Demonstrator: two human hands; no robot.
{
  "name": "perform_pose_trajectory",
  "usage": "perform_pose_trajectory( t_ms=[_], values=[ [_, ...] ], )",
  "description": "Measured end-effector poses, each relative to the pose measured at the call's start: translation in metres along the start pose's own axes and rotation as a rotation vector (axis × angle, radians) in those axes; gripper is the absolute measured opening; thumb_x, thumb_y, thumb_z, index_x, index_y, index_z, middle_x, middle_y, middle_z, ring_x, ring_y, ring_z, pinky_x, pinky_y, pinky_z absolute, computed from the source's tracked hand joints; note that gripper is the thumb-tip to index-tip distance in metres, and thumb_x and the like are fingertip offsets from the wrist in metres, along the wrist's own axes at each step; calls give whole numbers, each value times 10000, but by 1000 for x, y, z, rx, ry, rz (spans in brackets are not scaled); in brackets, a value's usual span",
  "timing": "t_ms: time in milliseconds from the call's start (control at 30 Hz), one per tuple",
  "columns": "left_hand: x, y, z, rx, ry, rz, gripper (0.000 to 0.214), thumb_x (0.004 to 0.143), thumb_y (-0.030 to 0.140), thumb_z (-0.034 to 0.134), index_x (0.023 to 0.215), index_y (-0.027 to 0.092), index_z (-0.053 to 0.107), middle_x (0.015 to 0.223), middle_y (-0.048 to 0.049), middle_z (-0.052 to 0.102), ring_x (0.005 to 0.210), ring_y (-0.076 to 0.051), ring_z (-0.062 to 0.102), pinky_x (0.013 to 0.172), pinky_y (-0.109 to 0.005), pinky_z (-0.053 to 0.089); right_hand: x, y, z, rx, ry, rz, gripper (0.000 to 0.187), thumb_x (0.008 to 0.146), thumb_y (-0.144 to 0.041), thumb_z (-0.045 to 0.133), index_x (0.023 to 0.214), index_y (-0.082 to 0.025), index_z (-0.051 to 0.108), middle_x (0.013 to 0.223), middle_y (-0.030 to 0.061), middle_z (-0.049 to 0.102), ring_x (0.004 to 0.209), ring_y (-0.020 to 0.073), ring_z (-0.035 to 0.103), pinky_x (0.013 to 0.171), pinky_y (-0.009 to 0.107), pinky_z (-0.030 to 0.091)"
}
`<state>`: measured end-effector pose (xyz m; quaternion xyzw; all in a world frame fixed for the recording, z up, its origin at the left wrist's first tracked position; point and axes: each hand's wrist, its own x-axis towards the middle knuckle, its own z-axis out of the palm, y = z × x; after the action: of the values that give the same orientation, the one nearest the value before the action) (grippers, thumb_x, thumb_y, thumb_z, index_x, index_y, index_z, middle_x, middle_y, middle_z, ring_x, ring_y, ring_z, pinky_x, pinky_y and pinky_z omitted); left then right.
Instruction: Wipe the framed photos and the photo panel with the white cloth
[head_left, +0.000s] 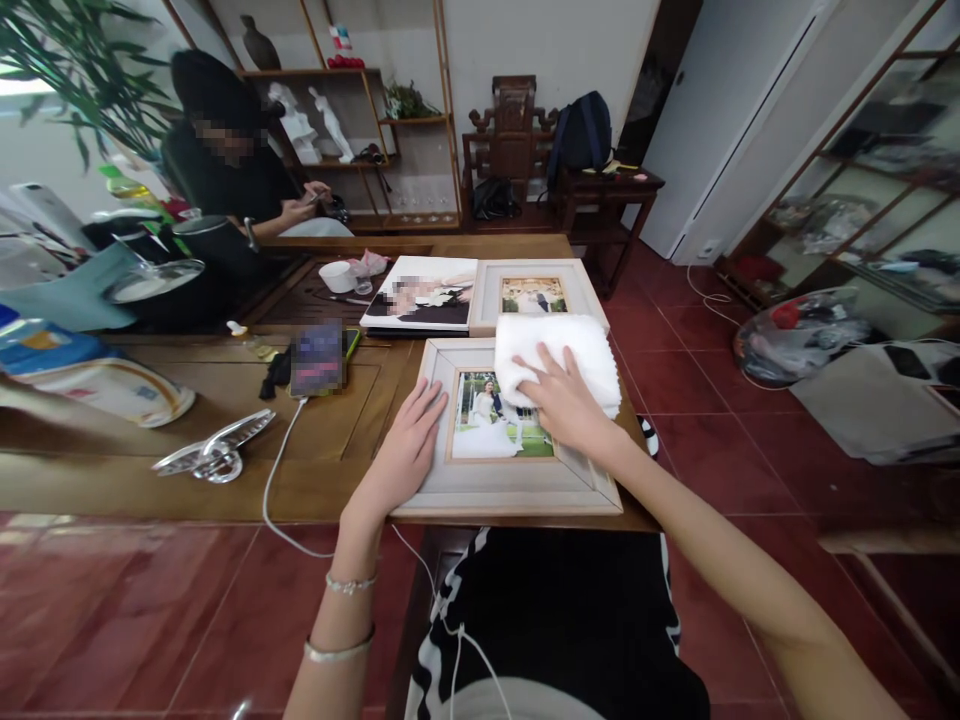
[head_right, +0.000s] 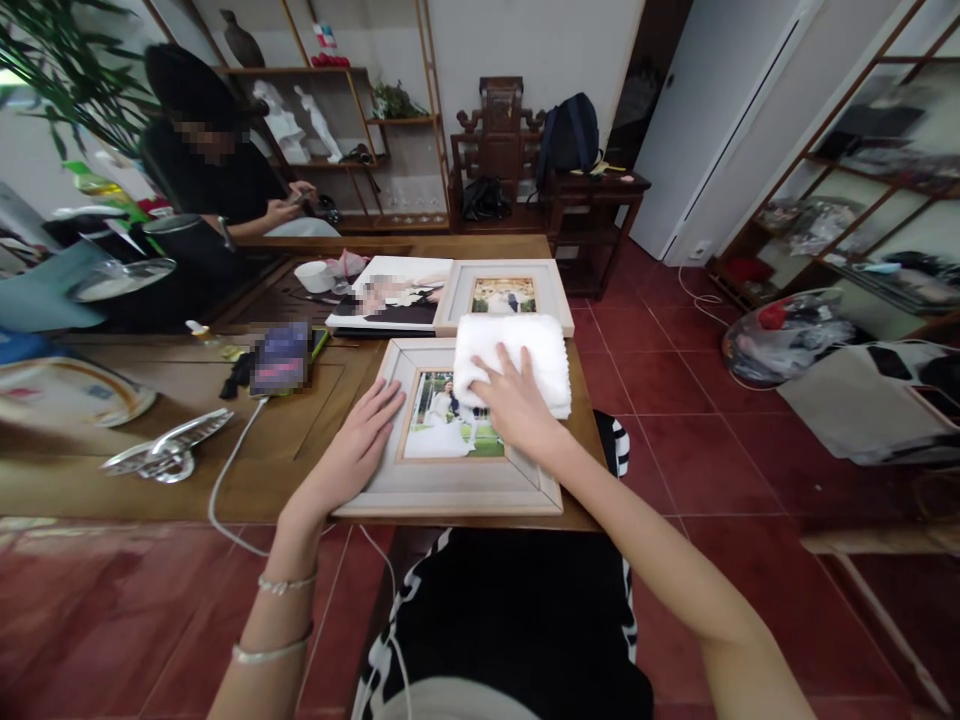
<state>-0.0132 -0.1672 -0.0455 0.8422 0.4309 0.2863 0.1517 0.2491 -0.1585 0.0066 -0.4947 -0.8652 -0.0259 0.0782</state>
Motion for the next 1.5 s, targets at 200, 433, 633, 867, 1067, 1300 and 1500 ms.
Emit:
perform_pose_trajectory(
  t_ms=[200, 433, 633, 867, 1067, 1300, 1500],
  values=[
    [2, 0, 0, 2, 21, -10, 461, 963, 205, 337, 1414, 192, 434, 1472, -105, 422, 1424, -260, 254, 1158, -511, 247, -56, -33, -16, 57, -145, -135, 483, 672, 47, 470, 1052, -166, 679, 1476, 75, 431, 1410, 394, 217, 1108, 670, 145],
    [26, 3, -9, 67, 35, 11, 398, 940, 219, 398, 1303, 170, 554, 1310, -138, 527, 1286, -291, 398, 1101, -514, 333, -73, -39, -10, 112, -141, -153, 444, 688, 31, 473, 992, -186, 713, 1486, 40, 420, 1412, 385, 212, 1128, 652, 134],
    [34, -6, -4, -36, -50, 112, 430, 965, 200, 330, 1360, 222, 498, 1487, -91, 399, 1416, -254, 280, 1153, -517, 251, -73, -42, -13, 115, -102, -149, 401, 700, 11, 471, 962, -180, 708, 1457, 50, 462, 1406, 374, 241, 1140, 629, 138],
    [33, -8, -2, -85, -51, 79, 437, 976, 226, 319, 1385, 210, 471, 1479, -98, 421, 1408, -222, 317, 1161, -470, 258, -35, -11, -14, 128, 44, -7, 504, 689, 23, 439, 1111, -156, 648, 1472, 110, 432, 1408, 307, 278, 1139, 563, 223],
    [34, -5, -6, -111, -46, 24, 433, 961, 236, 353, 1362, 163, 499, 1448, -116, 460, 1371, -218, 381, 1154, -427, 280, 8, 14, 0, -20, 95, 45, 516, 724, 36, 431, 1166, -149, 621, 1489, 115, 406, 1420, 356, 220, 1114, 644, 176],
    [34, -7, -3, -122, -11, -2, 430, 955, 233, 362, 1354, 164, 508, 1428, -109, 490, 1341, -215, 425, 1149, -425, 296, -32, -22, -6, 3, -71, -34, 459, 725, 21, 457, 1099, -158, 655, 1475, 117, 425, 1398, 404, 246, 1107, 664, 168],
    [33, -4, -1, -49, -31, 5, 441, 969, 276, 358, 1363, 135, 497, 1451, -120, 461, 1363, -218, 391, 1159, -415, 284, -88, -62, -32, 170, -206, -105, 509, 670, 20, 458, 1094, -191, 644, 1492, 80, 410, 1407, 370, 245, 1117, 624, 214]
  ],
)
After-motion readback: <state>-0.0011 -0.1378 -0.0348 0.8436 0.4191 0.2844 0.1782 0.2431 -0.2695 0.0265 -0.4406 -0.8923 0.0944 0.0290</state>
